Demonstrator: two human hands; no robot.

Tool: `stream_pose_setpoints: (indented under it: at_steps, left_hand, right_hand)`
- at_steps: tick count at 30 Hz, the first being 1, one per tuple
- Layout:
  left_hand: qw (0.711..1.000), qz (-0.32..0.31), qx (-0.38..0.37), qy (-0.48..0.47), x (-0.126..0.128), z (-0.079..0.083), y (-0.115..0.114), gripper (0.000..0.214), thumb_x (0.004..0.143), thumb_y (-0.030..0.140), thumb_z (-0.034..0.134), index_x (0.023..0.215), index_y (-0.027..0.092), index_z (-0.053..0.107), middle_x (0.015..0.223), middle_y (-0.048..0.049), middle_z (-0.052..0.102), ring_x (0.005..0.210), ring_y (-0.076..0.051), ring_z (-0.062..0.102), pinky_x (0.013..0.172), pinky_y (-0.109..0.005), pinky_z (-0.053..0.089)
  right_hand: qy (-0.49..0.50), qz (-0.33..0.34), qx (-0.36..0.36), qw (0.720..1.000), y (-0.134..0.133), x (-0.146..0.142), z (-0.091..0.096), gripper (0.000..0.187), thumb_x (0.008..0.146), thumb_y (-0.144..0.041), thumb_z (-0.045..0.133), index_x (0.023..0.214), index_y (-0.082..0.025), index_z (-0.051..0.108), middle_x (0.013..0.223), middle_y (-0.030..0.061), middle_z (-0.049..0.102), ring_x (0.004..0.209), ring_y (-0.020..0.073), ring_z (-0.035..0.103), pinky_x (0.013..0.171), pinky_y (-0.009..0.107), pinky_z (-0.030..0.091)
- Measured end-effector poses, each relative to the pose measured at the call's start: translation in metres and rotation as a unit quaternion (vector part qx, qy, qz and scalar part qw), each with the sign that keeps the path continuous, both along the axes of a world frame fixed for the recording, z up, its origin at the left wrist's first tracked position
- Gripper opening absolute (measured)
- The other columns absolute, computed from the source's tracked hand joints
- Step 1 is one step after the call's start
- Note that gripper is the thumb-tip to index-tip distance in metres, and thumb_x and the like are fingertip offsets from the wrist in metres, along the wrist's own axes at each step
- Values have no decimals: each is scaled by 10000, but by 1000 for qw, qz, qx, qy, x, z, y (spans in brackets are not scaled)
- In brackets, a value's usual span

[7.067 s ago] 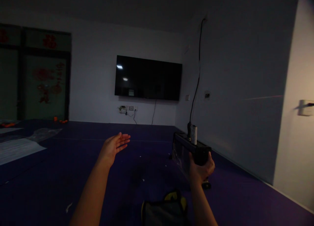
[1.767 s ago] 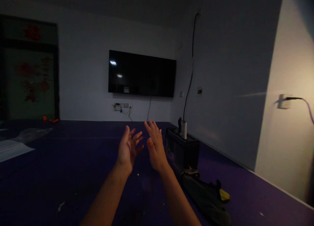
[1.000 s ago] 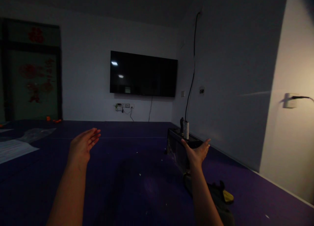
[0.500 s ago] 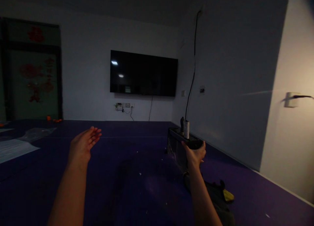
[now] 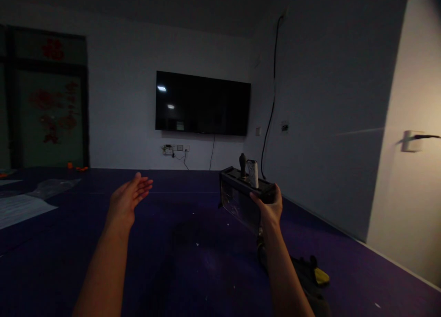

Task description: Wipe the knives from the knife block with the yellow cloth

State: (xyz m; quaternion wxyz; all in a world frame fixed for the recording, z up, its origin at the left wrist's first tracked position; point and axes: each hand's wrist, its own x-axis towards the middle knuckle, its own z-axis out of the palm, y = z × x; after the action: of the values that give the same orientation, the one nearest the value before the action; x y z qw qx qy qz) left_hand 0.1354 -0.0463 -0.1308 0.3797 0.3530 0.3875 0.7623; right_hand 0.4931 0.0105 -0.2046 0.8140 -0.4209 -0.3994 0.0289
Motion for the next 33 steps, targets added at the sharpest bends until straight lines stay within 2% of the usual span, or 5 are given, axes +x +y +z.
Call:
stream_pose_setpoints:
  at_steps: [9, 15, 25, 29, 33]
  left_hand:
    - [974, -71, 120, 179, 28, -12, 2, 759, 539, 547, 705, 1178, 181, 521, 1294, -134, 479, 1237, -263, 380, 1013, -371, 307]
    - [972, -130, 147, 127, 23, -21, 12, 919, 468, 559, 734, 1247, 156, 459, 1241, -108, 534, 1176, -267, 452, 976, -318, 361]
    - [988, -98, 118, 29, 3, -28, 18, 777, 384, 412, 794, 1091, 160, 593, 967, -60, 674, 935, -257, 602, 832, -341, 462]
    - [993, 5, 119, 16, -5, -29, 24, 746, 366, 348, 810, 1062, 165, 611, 934, -30, 666, 970, -235, 581, 915, -351, 414]
    - [981, 141, 129, -3, -13, -35, 34, 696, 370, 300, 810, 1024, 152, 625, 954, -36, 647, 973, -217, 572, 933, -357, 412]
  right_hand:
    - [50, 346, 49, 936, -23, -65, 29, 843, 425, -224, 784, 1214, -253, 489, 1097, 25, 596, 997, 222, 552, 851, 338, 431]
    - [93, 502, 25, 860, -26, -111, 21, 730, 427, -189, 771, 1125, -259, 568, 973, 0, 650, 895, 205, 588, 798, 322, 453]
    - [-18, 528, -15, 849, -23, -129, 9, 1006, 478, -228, 795, 1343, -335, 292, 1315, 31, 463, 1156, 241, 461, 973, 404, 341]
    - [-109, 436, -27, 893, -24, -117, 13, 977, 510, -300, 794, 1345, -330, 287, 1444, 42, 260, 1329, 227, 176, 1059, 454, 143]
    - [-159, 353, -53, 920, -21, -96, 19, 813, 617, -394, 719, 1326, -338, 325, 1435, 56, 282, 1327, 238, 186, 1042, 513, 122]
